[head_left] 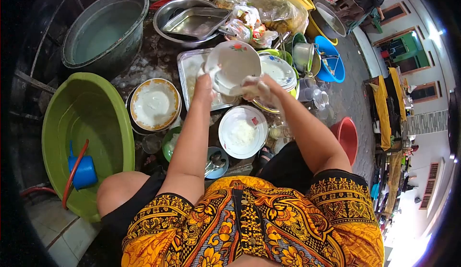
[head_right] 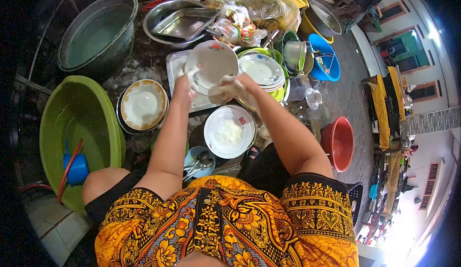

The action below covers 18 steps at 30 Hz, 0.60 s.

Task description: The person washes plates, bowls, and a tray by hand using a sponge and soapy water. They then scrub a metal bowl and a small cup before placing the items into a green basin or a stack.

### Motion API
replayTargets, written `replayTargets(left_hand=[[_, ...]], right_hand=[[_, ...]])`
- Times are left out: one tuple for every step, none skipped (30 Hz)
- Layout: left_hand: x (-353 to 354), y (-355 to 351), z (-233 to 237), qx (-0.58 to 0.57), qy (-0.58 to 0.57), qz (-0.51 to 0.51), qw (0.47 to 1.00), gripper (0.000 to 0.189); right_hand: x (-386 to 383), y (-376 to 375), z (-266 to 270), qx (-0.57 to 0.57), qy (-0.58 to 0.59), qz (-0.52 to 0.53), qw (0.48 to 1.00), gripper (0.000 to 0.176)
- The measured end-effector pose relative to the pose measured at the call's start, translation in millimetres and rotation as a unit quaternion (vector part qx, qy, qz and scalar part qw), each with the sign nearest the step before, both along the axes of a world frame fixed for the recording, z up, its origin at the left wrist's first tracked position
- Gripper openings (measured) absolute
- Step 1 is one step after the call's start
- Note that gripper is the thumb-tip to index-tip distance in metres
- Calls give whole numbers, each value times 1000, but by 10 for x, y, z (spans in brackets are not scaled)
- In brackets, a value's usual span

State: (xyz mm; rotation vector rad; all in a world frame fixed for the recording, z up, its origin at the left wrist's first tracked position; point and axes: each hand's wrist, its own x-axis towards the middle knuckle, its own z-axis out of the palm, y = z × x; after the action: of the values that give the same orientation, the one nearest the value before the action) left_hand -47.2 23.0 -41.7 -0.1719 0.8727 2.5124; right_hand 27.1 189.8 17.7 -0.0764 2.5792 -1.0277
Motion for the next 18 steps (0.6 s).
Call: replayTargets(left_hand=[[-88, -51, -36, -30, 42, -7, 999, 38], [-121, -79, 9, -35, 37, -7, 999, 38], [-149, -111, 52, -38, 44, -19, 998, 38], [-161, -126, 71, -39, 53, -32, 997, 38], [-157, -92, 36, 23, 55, -34, 998, 38], [-107, -45, 34, 22, 55, -35, 998, 38], [-30, 18, 49, 42, 38, -43, 997, 38], [43, 87, 66, 62, 21, -53, 996, 38], [95, 148, 82, 51, 4, -48, 998, 37], [96, 172, 45, 50, 2, -50, 997, 37], [78, 197, -4, 54, 4, -50, 997, 37], [61, 210, -56, 59, 8, -49, 997, 37], [36, 170, -34, 58, 7, -50, 997, 37], [-4, 92, 8, 43, -3, -50, 998, 38], [-36, 12, 22, 28, -13, -51, 998, 39], [-91, -40, -51, 26, -15, -54, 998, 39], [-173, -85, -173, -52, 4, -20, 998, 38], [-238, -150, -305, -129, 21, 14, 991, 37]], right_hand=[[-21, -13, 111, -140, -102, -140, 975, 30], [-21, -74, 207, -274, -201, -273, 900, 38], [-8, -151, 297, -324, -173, -318, 874, 41], [1, -225, 383, -372, -143, -363, 843, 45], [17, -295, 427, -516, -118, -317, 787, 49], [-9, -337, 370, -516, -118, -317, 786, 49], [-45, -380, 277, -552, -56, -341, 759, 46], [-50, -394, 191, -584, 7, -364, 726, 45], [-14, -387, 126, -579, -19, -405, 708, 39], [11, -333, 27, -579, -19, -408, 706, 39], [28, -276, -68, -579, -63, -396, 710, 37], [52, -210, -155, -578, -106, -382, 714, 35], [79, -179, -172, -567, -130, -409, 703, 31], [80, -281, 11, -568, -130, -411, 701, 31], [81, -363, 220, -511, -129, -399, 750, 30], [92, -433, 352, -452, -127, -384, 795, 30], [100, -256, 274, -449, -118, -387, 796, 31], [144, -22, 171, -352, 17, -249, 902, 31]])
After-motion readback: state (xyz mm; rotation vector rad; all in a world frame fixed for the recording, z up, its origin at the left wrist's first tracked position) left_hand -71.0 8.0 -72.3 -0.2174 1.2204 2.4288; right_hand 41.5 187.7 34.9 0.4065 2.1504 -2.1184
